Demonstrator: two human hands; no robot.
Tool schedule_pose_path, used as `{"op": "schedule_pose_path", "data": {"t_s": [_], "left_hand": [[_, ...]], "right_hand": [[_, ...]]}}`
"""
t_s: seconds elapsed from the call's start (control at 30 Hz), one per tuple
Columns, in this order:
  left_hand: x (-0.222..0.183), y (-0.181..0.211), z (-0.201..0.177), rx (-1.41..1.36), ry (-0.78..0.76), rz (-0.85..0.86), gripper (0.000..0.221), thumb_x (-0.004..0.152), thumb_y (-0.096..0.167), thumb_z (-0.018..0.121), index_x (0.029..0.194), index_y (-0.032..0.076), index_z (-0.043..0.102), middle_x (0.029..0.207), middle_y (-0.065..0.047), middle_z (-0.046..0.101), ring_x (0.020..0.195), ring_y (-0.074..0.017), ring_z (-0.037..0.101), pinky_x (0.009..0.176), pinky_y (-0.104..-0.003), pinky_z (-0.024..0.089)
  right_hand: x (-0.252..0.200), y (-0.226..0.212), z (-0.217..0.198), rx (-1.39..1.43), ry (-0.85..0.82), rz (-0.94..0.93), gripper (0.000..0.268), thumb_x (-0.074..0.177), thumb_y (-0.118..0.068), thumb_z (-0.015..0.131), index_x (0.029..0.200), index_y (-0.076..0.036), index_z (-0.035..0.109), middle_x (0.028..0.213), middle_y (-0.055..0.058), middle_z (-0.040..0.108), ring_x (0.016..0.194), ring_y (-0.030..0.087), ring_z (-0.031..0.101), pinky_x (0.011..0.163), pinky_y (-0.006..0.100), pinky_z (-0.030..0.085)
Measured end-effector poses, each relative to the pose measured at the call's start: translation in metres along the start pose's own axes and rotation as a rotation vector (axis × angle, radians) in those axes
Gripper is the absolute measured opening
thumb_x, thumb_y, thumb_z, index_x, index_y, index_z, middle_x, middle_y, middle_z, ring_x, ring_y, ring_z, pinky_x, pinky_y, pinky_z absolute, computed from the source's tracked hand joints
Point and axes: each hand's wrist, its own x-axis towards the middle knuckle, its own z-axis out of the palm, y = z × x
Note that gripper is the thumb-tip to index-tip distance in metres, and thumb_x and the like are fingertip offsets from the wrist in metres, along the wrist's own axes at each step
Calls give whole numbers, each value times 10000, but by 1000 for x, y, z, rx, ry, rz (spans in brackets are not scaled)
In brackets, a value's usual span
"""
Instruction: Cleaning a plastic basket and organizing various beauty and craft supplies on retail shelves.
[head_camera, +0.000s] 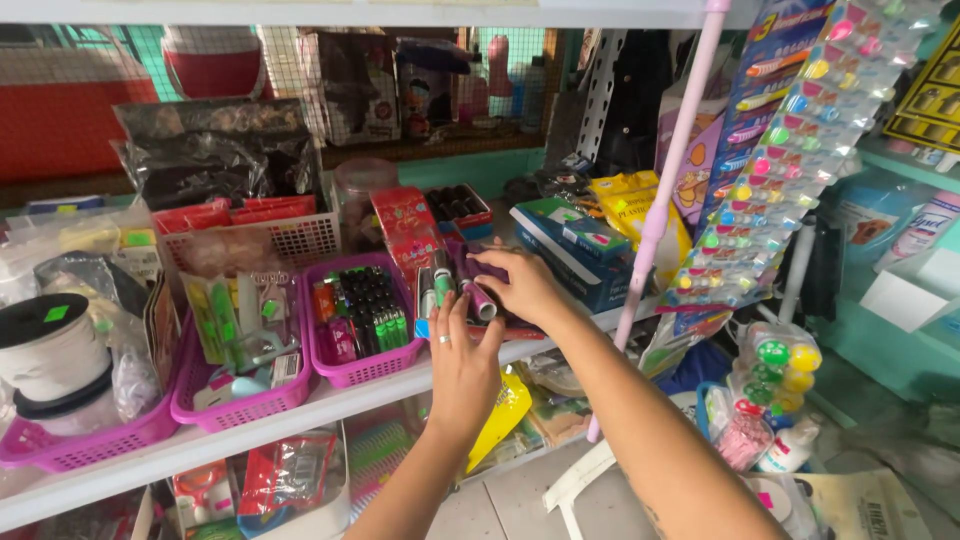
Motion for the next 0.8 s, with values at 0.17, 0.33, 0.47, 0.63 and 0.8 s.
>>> {"op": "schedule_pose_path", "data": {"t_s": [0.17,0.33,0.47,0.63,0.8], "left_hand": [[-1,-2,-2,-8,-6,1,376,776,-26,621,1140,61,651,1388,-296,461,1397,-505,394,1168,-653,309],[-1,-5,-11,-29,-49,35,481,779,-47,614,1239,88,656,1406,-301,446,1428,-513,367,1191,-658,285],[2,-6,-22,-74,-48,50,474,826,13,661,1291,99,627,1432,-291,444,1427,-521,357,1190,-647,283],[26,-15,-37,-130,79,-61,847,791,377,844,1434,21,423,1443,-289,419,1433,-513,351,1194,-645,277],[68,-46,-25,-58,-35,-102,1255,601,659,873,1468,-74,338,1449,-331,406,1403,-530,359,1167,-635,278]], "right_hand": [[-4,-2,0,-29,86,-81,358,748,-105,804,1105,-108,776,1123,127,750,1114,314,725,926,366,571],[0,-10,-22,163,18,53,334,812,-99,802,1139,-49,752,1078,109,782,976,194,754,860,321,562],[0,-1,-26,456,59,190,272,956,-149,708,1195,-18,711,1006,43,772,894,85,668,814,262,548],[2,3,-29,579,172,272,259,1041,-209,616,1160,6,696,905,-43,653,824,41,520,749,217,453],[19,-13,-41,529,281,222,257,1085,-223,589,1158,10,670,889,-24,617,821,57,497,743,233,439]]}}
